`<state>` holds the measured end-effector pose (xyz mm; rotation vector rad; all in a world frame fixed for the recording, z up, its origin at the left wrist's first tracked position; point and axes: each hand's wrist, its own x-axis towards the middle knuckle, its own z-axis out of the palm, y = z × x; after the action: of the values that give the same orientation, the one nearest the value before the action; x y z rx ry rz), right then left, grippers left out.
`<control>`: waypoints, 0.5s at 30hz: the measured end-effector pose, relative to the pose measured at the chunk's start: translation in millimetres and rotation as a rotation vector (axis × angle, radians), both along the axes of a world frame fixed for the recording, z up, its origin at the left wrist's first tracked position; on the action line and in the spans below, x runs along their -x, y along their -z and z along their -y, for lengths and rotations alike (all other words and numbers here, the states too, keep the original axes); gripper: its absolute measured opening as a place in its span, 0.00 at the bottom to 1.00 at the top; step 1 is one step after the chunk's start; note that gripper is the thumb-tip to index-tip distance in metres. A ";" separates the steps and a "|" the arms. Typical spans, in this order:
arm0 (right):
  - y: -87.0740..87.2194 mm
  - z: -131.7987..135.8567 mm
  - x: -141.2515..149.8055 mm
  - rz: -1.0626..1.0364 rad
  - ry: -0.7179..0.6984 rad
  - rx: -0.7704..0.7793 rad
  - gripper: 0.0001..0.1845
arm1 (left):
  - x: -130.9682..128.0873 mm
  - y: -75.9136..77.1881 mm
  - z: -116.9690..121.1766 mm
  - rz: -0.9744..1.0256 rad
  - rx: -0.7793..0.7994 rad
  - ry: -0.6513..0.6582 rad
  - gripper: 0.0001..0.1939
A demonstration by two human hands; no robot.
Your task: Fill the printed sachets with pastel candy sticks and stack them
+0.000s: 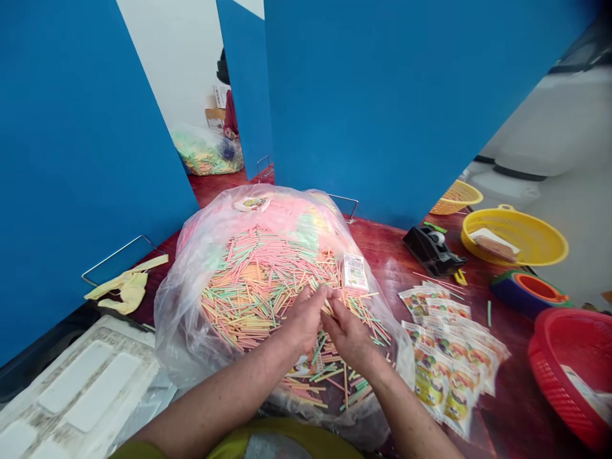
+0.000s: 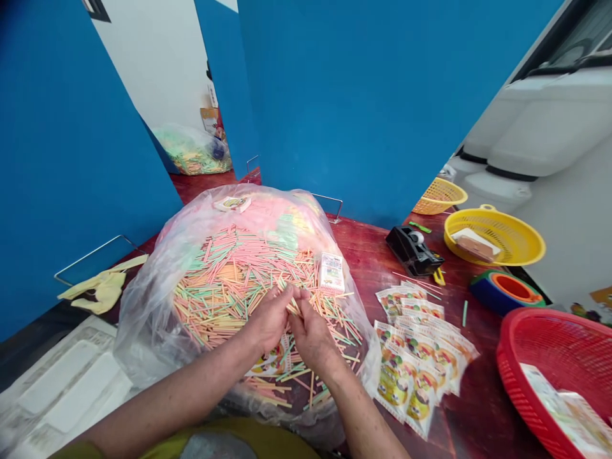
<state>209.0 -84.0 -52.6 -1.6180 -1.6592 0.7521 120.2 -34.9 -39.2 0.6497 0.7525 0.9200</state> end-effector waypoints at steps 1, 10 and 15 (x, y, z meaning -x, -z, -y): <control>2.2 1.8 -3.9 0.032 0.019 0.007 0.18 | 3.4 -0.6 -5.1 0.084 0.054 -0.033 0.12; -4.8 -6.0 -12.2 0.403 0.171 -0.406 0.16 | 26.8 -9.3 -33.0 0.349 0.098 -0.028 0.09; 4.4 -15.3 23.4 0.077 0.187 -0.424 0.07 | 16.5 -6.9 -11.3 0.375 0.084 0.027 0.12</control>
<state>185.6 -68.7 -57.1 -1.4800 -1.5635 0.2251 103.7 -23.6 -32.3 0.3958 0.4434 0.9461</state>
